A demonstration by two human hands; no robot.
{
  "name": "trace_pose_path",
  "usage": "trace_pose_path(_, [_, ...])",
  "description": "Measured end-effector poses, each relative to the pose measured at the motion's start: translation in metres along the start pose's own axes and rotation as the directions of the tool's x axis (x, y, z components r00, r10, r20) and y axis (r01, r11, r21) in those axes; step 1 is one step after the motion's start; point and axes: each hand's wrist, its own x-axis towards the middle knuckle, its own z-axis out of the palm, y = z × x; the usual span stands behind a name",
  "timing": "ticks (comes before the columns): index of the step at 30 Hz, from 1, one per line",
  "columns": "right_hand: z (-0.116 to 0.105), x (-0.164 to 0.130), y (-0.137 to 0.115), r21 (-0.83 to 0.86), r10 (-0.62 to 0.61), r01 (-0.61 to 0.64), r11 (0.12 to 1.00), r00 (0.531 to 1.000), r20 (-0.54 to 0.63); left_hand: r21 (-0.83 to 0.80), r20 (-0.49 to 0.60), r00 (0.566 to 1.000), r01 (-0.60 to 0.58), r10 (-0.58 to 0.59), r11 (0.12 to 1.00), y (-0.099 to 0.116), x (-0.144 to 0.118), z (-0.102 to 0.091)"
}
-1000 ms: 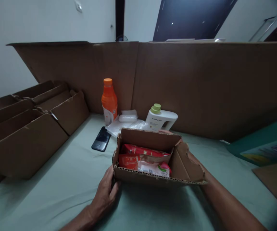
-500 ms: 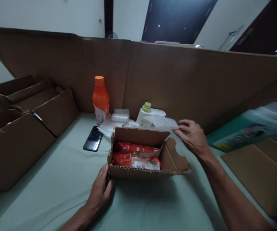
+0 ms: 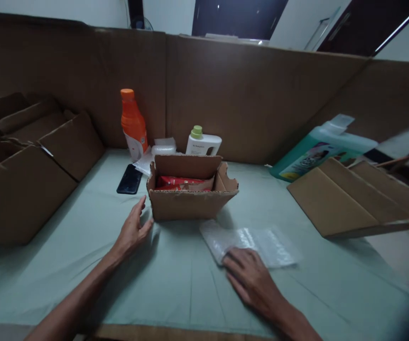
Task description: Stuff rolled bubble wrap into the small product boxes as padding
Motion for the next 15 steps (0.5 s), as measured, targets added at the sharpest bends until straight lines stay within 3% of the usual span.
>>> trace_pose_path(2, [0.001, -0.008, -0.012, 0.167, 0.001, -0.01, 0.986, 0.999, 0.054, 0.0, 0.029, 0.999, 0.017, -0.017, 1.0, 0.006, -0.001, -0.009])
trace_pose_path(4, [-0.006, 0.0, -0.01, 0.269, 0.165, -0.159, 0.95, 0.986, 0.0, -0.011, 0.048, 0.999, 0.023, -0.023, 1.0, 0.013, 0.0, -0.012])
trace_pose_path(6, [-0.009, 0.024, 0.002, 0.367, 0.372, -0.329, 0.87, 0.927, -0.051, -0.054, 0.061, 0.998, 0.017, -0.013, 0.998, 0.018, 0.003, -0.007])
trace_pose_path(8, [-0.003, 0.059, 0.018, 0.483, 0.511, -0.441, 0.757, 0.86, -0.015, -0.112, 0.057, 0.998, 0.006, 0.001, 0.994, 0.023, 0.008, 0.002])
trace_pose_path(11, [0.022, 0.108, 0.04, 0.597, 0.555, -0.483, 0.641, 0.829, 0.076, -0.142, 0.023, 1.0, 0.007, -0.004, 0.99, 0.026, 0.023, 0.018])
trace_pose_path(15, [0.041, 0.131, 0.056, 0.599, 0.539, -0.496, 0.629, 0.833, 0.124, -0.136, -0.024, 1.0, 0.001, -0.005, 0.991, 0.024, 0.054, 0.031])
